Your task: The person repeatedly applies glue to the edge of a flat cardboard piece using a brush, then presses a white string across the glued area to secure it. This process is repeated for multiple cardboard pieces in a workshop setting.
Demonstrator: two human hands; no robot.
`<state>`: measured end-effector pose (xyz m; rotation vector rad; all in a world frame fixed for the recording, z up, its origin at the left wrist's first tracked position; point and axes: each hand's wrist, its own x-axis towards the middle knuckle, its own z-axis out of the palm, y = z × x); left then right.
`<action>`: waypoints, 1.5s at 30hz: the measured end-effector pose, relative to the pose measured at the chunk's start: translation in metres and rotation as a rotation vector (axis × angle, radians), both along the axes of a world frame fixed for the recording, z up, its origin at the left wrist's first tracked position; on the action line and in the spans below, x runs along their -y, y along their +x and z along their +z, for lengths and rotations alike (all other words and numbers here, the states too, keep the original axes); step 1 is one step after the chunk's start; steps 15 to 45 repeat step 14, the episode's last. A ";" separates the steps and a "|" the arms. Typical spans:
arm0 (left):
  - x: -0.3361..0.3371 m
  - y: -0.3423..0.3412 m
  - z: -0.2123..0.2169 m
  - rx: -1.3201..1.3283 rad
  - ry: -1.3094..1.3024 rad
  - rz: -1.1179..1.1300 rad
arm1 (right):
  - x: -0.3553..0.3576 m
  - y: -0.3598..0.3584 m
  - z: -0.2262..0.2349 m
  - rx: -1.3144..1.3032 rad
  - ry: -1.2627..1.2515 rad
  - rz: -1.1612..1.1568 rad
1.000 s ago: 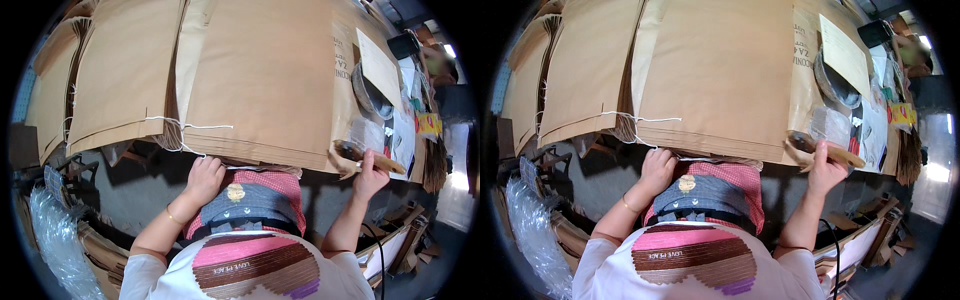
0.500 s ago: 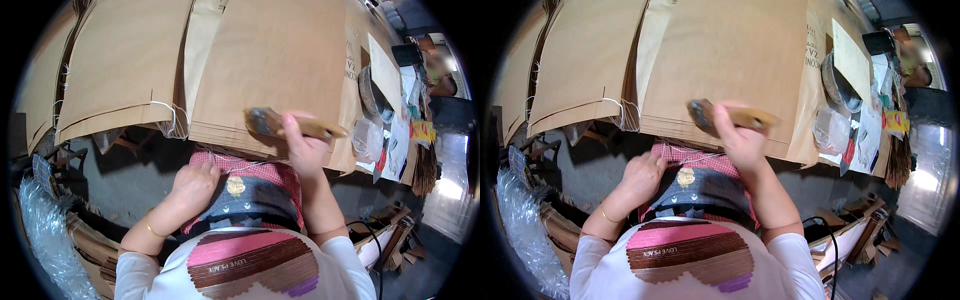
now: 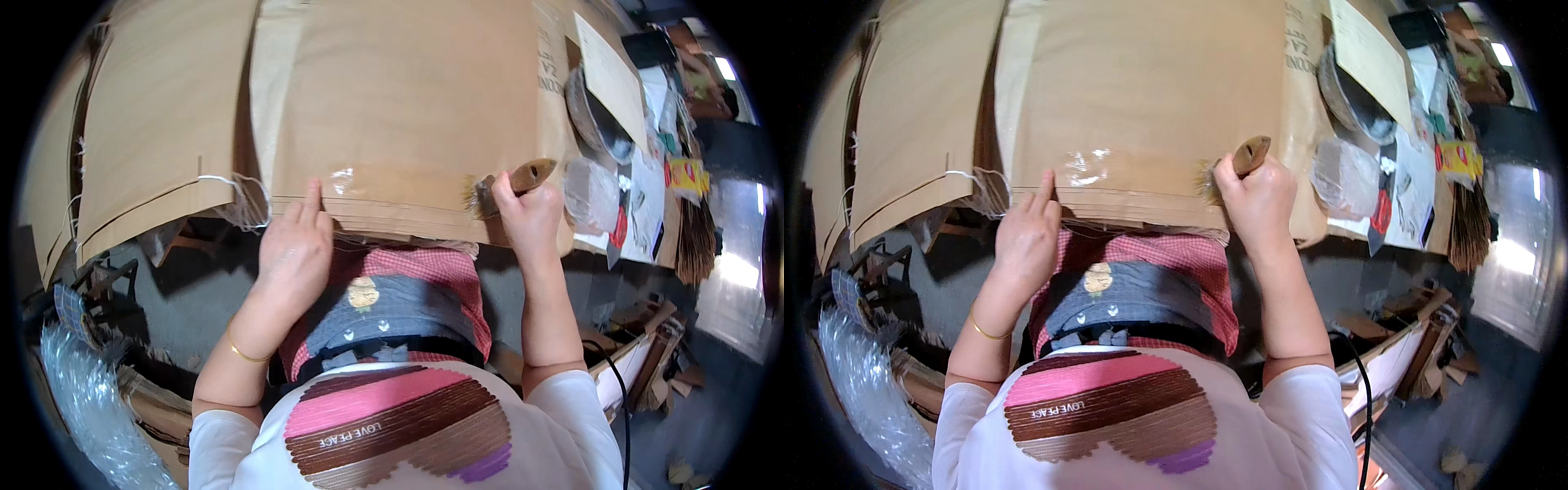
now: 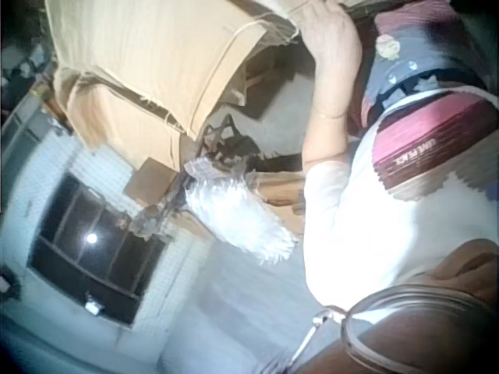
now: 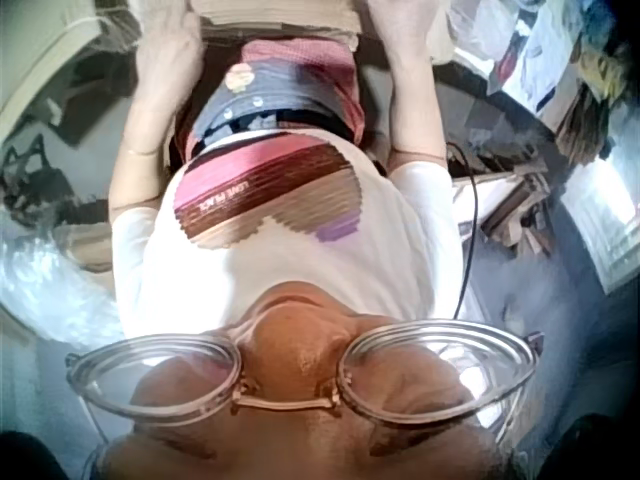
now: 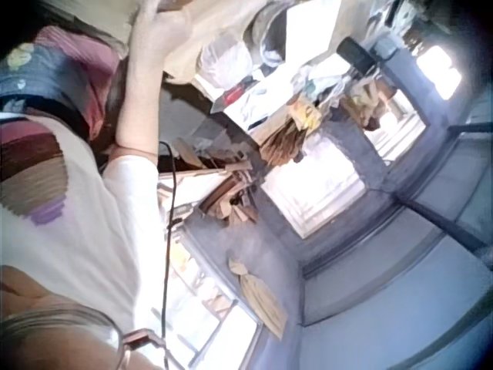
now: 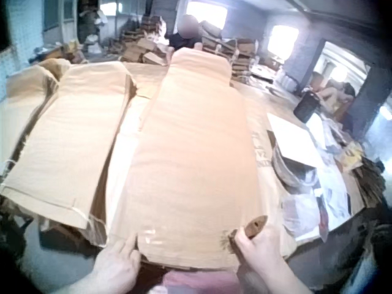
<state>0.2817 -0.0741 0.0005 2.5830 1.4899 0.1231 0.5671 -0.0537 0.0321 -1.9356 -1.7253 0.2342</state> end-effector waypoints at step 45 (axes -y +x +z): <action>-0.001 0.005 0.004 -0.086 -0.032 -0.027 | 0.008 0.022 0.038 -0.798 0.267 -0.233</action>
